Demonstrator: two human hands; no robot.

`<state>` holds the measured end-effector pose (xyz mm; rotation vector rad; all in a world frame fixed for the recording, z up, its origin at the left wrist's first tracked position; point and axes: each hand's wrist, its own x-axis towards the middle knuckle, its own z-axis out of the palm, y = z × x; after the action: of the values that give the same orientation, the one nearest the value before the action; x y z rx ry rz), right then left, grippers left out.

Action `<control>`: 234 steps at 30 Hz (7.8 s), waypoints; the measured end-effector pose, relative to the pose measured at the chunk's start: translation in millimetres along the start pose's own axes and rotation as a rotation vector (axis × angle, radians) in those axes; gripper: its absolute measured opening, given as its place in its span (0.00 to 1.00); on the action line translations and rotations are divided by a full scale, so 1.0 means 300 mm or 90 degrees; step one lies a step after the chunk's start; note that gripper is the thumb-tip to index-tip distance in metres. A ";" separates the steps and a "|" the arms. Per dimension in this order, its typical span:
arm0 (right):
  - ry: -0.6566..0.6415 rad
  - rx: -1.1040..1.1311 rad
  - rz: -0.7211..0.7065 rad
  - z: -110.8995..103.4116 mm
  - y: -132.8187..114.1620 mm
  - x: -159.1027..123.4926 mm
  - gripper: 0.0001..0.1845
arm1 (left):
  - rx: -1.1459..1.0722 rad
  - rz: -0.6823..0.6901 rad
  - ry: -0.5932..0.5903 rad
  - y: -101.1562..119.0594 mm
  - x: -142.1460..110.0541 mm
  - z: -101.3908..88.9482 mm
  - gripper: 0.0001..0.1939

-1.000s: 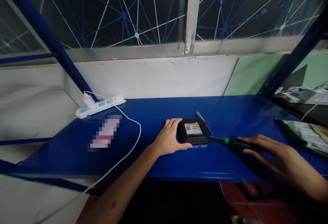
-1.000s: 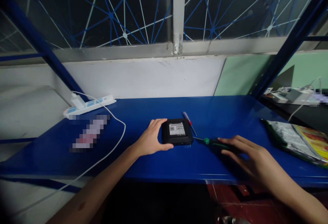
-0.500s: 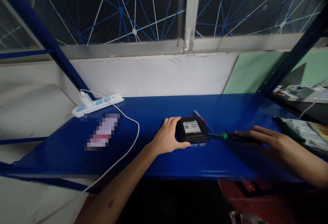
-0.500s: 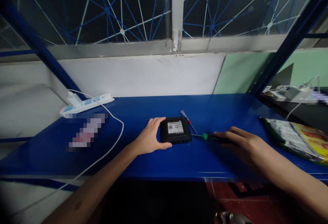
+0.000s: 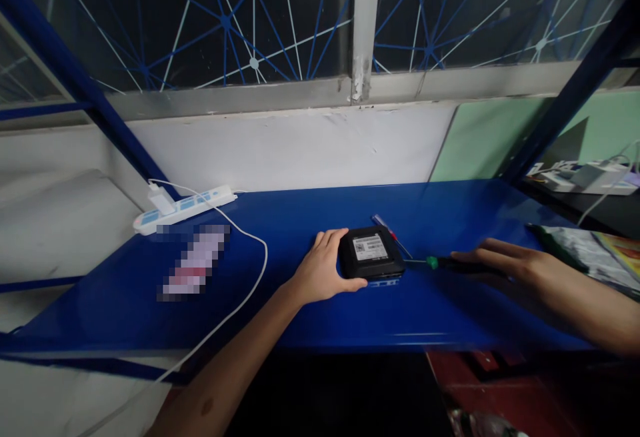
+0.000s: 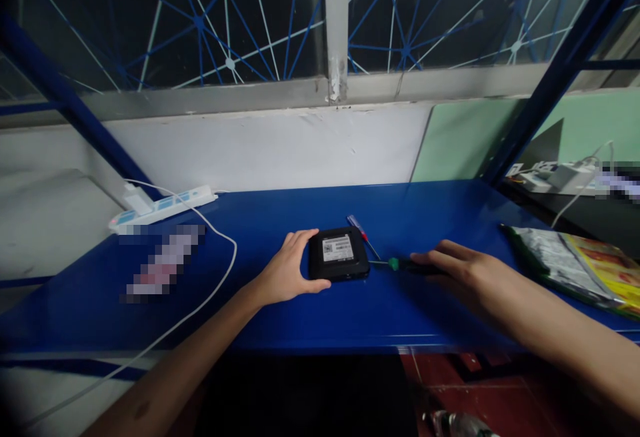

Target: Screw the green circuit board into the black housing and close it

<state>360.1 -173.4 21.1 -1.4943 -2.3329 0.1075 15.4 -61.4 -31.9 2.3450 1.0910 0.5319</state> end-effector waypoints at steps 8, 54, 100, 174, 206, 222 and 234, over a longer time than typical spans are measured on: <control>0.003 -0.018 0.018 -0.010 -0.027 -0.007 0.21 | 0.013 -0.006 0.003 0.003 0.001 0.001 0.53; -0.099 -0.013 -0.082 0.180 -0.084 0.431 0.37 | -0.003 0.004 0.015 0.006 -0.005 -0.002 0.57; 0.152 0.161 -0.036 0.205 0.014 0.374 0.59 | -0.016 -0.152 -0.079 -0.103 -0.091 -0.232 0.60; 0.082 0.279 0.038 0.344 -0.083 0.467 0.72 | -0.134 0.087 0.092 -0.046 0.198 -0.147 0.47; 0.095 0.099 -0.142 0.336 -0.081 0.477 0.67 | 0.127 0.108 -0.071 -0.072 0.185 -0.148 0.57; 0.014 -0.021 0.068 0.322 0.036 0.471 0.31 | 0.121 -0.080 0.136 0.035 0.092 -0.248 0.56; 0.292 0.095 0.024 0.268 0.020 0.460 0.27 | 0.225 0.012 0.009 0.107 -0.018 0.022 0.50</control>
<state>286.4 -37.3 -18.7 -1.3244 -1.8897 -0.0478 34.8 -85.3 -19.1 2.6580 1.2553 0.3886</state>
